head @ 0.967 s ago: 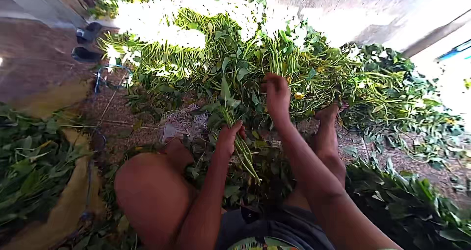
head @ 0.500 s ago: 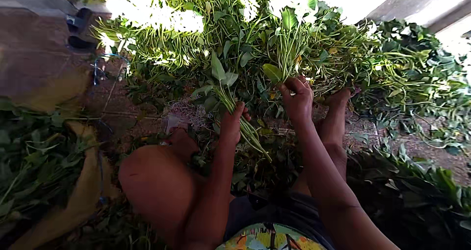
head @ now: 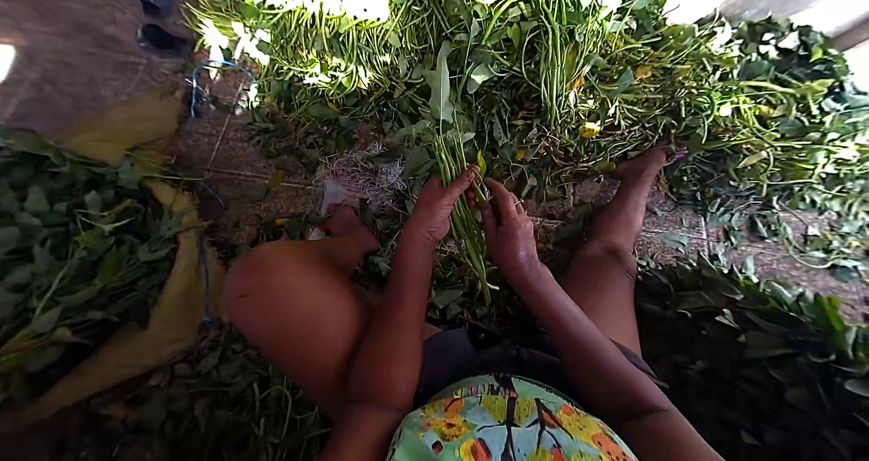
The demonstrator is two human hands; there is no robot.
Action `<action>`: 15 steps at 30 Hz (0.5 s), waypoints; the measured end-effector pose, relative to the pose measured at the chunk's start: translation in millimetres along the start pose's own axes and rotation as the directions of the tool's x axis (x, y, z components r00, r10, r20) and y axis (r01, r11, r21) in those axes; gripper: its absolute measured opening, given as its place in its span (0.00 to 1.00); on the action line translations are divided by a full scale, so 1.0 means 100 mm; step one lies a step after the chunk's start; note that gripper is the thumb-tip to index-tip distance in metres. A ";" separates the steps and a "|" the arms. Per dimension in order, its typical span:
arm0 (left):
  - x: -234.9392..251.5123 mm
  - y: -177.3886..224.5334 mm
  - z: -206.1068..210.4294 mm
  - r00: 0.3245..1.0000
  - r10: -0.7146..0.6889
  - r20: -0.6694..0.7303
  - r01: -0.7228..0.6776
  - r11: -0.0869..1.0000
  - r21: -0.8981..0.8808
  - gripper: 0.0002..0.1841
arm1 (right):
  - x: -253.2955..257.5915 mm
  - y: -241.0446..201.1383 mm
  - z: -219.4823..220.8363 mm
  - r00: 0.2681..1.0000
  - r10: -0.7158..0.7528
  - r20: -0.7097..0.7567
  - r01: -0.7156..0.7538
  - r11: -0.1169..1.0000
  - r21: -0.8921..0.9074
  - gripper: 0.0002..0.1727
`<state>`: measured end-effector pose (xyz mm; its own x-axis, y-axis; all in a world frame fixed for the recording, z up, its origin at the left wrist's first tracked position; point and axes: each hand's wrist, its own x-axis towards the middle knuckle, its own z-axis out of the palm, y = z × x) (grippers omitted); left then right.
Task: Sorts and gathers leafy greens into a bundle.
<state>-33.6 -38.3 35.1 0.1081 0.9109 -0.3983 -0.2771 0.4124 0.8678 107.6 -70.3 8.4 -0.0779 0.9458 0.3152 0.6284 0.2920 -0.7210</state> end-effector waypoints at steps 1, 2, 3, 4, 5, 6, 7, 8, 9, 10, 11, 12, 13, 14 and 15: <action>-0.02 0.00 0.01 1.000 -0.012 -0.014 0.012 1.000 0.016 0.13 | -0.01 -0.04 0.01 1.000 0.019 -0.004 -0.019 1.000 -0.008 0.19; -0.02 -0.01 0.02 0.999 -0.023 -0.026 0.024 1.000 0.020 0.13 | -0.01 -0.08 0.01 0.998 0.059 0.014 -0.058 0.998 -0.017 0.17; -0.01 -0.02 0.03 0.999 -0.035 -0.029 0.036 0.999 0.025 0.14 | 0.01 -0.13 -0.02 0.990 0.128 0.058 -0.127 0.992 -0.022 0.17; 0.00 -0.04 0.04 0.998 -0.045 -0.032 0.046 0.999 0.030 0.14 | 0.04 -0.17 -0.05 0.971 0.212 0.114 -0.210 0.977 -0.033 0.18; 0.03 -0.06 0.05 0.998 -0.053 -0.035 0.054 0.998 0.039 0.15 | 0.10 -0.22 -0.10 0.939 0.296 0.178 -0.291 0.955 -0.050 0.20; 0.05 -0.08 0.06 0.997 -0.058 -0.041 0.060 0.997 0.046 0.15 | 0.14 -0.23 -0.15 0.907 0.353 0.229 -0.348 0.935 -0.063 0.21; 0.09 -0.11 0.06 0.998 -0.057 -0.040 0.059 0.997 0.040 0.16 | 0.18 -0.23 -0.19 0.882 0.390 0.265 -0.388 0.919 -0.064 0.20; 0.12 -0.13 0.07 0.998 -0.054 -0.038 0.055 0.998 0.019 0.15 | 0.21 -0.22 -0.23 0.858 0.417 0.300 -0.417 0.906 -0.065 0.19; 0.15 -0.14 0.08 0.998 -0.048 -0.043 0.048 0.999 -0.002 0.15 | 0.22 -0.18 -0.27 0.841 0.428 0.330 -0.431 0.900 -0.067 0.17; 0.18 -0.14 0.09 0.998 -0.038 -0.058 0.037 0.999 -0.023 0.14 | 0.21 -0.14 -0.31 0.834 0.422 0.354 -0.426 0.902 -0.071 0.15; 0.21 -0.13 0.09 0.996 -0.019 -0.085 0.015 0.999 -0.044 0.13 | 0.20 -0.10 -0.34 0.831 0.406 0.381 -0.412 0.909 -0.072 0.12; 0.24 -0.11 0.07 0.994 0.003 -0.110 -0.010 0.998 -0.061 0.13 | 0.17 -0.05 -0.37 0.816 0.394 0.422 -0.399 0.913 -0.081 0.11; 0.28 -0.09 0.03 0.990 0.029 -0.137 -0.040 0.996 -0.079 0.13 | 0.13 0.00 -0.39 0.793 0.387 0.471 -0.388 0.916 -0.101 0.12; 0.30 -0.07 -0.02 0.984 0.055 -0.167 -0.073 0.992 -0.101 0.12 | 0.06 0.07 -0.40 0.757 0.386 0.527 -0.375 0.917 -0.134 0.13; 0.32 -0.04 -0.08 0.978 0.081 -0.193 -0.105 0.987 -0.120 0.12 | 0.00 0.14 -0.42 0.699 0.397 0.595 -0.356 0.915 -0.192 0.13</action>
<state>-36.9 -10.6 16.8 -0.1008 0.9209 -0.3766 -0.3997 0.3091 0.8630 148.9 -72.2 24.3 -0.2656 0.8614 -0.4330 0.7507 -0.0970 -0.6534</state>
